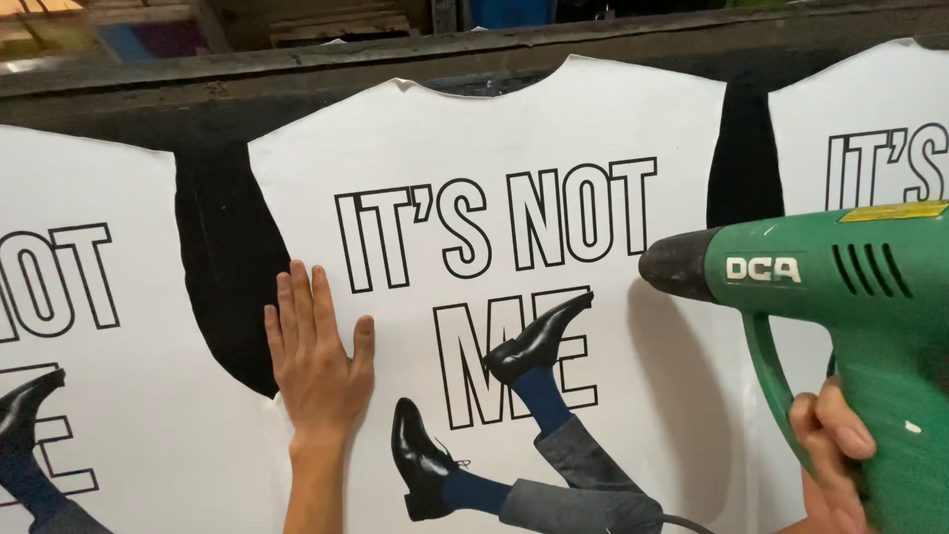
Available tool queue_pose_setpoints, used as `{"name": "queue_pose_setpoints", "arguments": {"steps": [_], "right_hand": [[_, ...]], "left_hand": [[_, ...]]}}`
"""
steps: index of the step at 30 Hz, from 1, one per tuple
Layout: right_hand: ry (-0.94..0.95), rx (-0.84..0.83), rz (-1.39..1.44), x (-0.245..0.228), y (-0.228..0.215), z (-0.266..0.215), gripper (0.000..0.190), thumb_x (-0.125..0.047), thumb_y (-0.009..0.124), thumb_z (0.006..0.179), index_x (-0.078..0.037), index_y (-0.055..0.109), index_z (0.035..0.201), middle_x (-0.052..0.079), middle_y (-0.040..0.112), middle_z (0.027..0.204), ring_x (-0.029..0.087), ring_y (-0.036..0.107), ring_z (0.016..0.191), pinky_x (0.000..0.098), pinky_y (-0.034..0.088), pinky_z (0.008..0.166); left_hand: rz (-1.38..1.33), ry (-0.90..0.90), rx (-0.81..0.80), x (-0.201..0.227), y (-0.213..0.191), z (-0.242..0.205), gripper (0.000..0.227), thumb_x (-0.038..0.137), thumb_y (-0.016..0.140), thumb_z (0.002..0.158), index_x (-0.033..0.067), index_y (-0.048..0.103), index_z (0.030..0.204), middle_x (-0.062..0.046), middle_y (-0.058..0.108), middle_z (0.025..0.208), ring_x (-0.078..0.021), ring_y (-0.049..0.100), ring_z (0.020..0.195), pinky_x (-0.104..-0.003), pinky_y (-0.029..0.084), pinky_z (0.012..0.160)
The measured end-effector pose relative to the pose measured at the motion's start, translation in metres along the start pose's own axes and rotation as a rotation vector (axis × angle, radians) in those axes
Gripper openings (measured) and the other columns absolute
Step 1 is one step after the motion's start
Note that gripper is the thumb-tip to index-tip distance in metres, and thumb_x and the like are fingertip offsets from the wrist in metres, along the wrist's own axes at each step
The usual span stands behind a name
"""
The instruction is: The person uses a green heat gun to apply heat to a white t-shirt featuring a graphic of legs and the text 'IT'S NOT ME'. The person holds the shirt flat with one hand while moving the heat gun over the design.
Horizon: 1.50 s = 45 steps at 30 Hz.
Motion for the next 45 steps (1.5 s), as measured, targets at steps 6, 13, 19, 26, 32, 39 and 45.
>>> {"name": "queue_pose_setpoints", "arguments": {"steps": [6,13,19,26,32,39,45], "right_hand": [[-0.117,-0.059,0.268,0.041,0.066,0.02,0.014,-0.001,0.023,0.105,-0.01,0.028,0.096,0.015,0.031,0.093,0.022,0.025,0.087,0.0293,0.022,0.07],[0.441,-0.324,-0.264,0.015,0.066,0.06,0.039,-0.021,0.025,0.11,0.002,0.051,0.093,0.037,0.065,0.057,0.024,0.037,0.069,0.032,0.031,0.057],[0.082,-0.352,-0.449,0.005,0.056,0.08,0.029,-0.018,0.038,0.118,-0.007,0.05,0.094,0.013,0.065,0.098,0.023,0.062,0.03,0.0352,0.033,0.073],[0.115,-0.394,-0.448,0.002,0.043,0.09,0.029,-0.022,0.037,0.12,-0.005,0.052,0.102,0.015,0.058,0.103,0.033,0.066,0.037,0.0412,0.035,0.09],[0.114,-0.496,-0.511,-0.008,0.032,0.11,0.02,-0.027,0.057,0.118,-0.008,0.055,0.112,0.013,0.058,0.111,0.03,0.075,0.041,0.0404,0.035,0.093],[-0.292,-0.193,-0.614,0.048,0.071,0.101,0.07,-0.052,0.095,0.092,-0.016,0.049,0.13,0.005,0.046,0.112,0.006,0.044,0.038,0.0315,0.031,0.094],[-0.462,-0.051,-0.822,0.08,0.104,0.113,0.099,-0.08,0.093,0.068,-0.024,0.041,0.132,0.003,0.032,0.113,-0.002,0.026,0.047,0.0309,0.024,0.095]], "left_hand": [[-0.018,0.002,0.007,0.002,-0.002,0.0,0.068,0.045,0.035,0.11,0.0028,0.029,0.163,-0.015,0.023,0.171,-0.0312,0.02,0.159,-0.052,0.017,0.129],[-0.037,-0.01,-0.021,0.001,-0.002,0.0,0.068,0.045,0.035,0.11,0.0043,0.025,0.163,-0.013,0.02,0.172,-0.03,0.017,0.16,-0.052,0.014,0.13],[-0.012,-0.013,-0.025,0.0,-0.001,0.0,0.067,0.044,0.037,0.109,0.0054,0.025,0.164,-0.013,0.02,0.172,-0.0297,0.017,0.16,-0.051,0.014,0.13],[-0.031,-0.011,-0.029,0.001,-0.002,0.001,0.067,0.042,0.039,0.109,0.0048,0.025,0.163,-0.014,0.02,0.172,-0.0305,0.017,0.16,-0.052,0.014,0.13],[-0.029,-0.027,-0.051,0.0,-0.001,0.001,0.068,0.042,0.038,0.108,0.0063,0.024,0.164,-0.012,0.018,0.173,-0.0294,0.015,0.16,-0.051,0.013,0.13],[-0.025,-0.019,-0.04,-0.001,-0.002,0.0,0.068,0.041,0.041,0.108,0.0052,0.026,0.163,-0.013,0.02,0.172,-0.0293,0.016,0.16,-0.051,0.014,0.13],[-0.028,-0.026,-0.063,-0.004,0.001,0.0,0.069,0.043,0.039,0.107,0.0064,0.023,0.164,-0.011,0.016,0.173,-0.0286,0.014,0.161,-0.051,0.012,0.13]]}}
Point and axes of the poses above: each hand's wrist, its own z-axis towards the middle knuckle, its own y-axis out of the palm, x = y × z, the point moved 2 cm from there along z, towards the middle knuckle
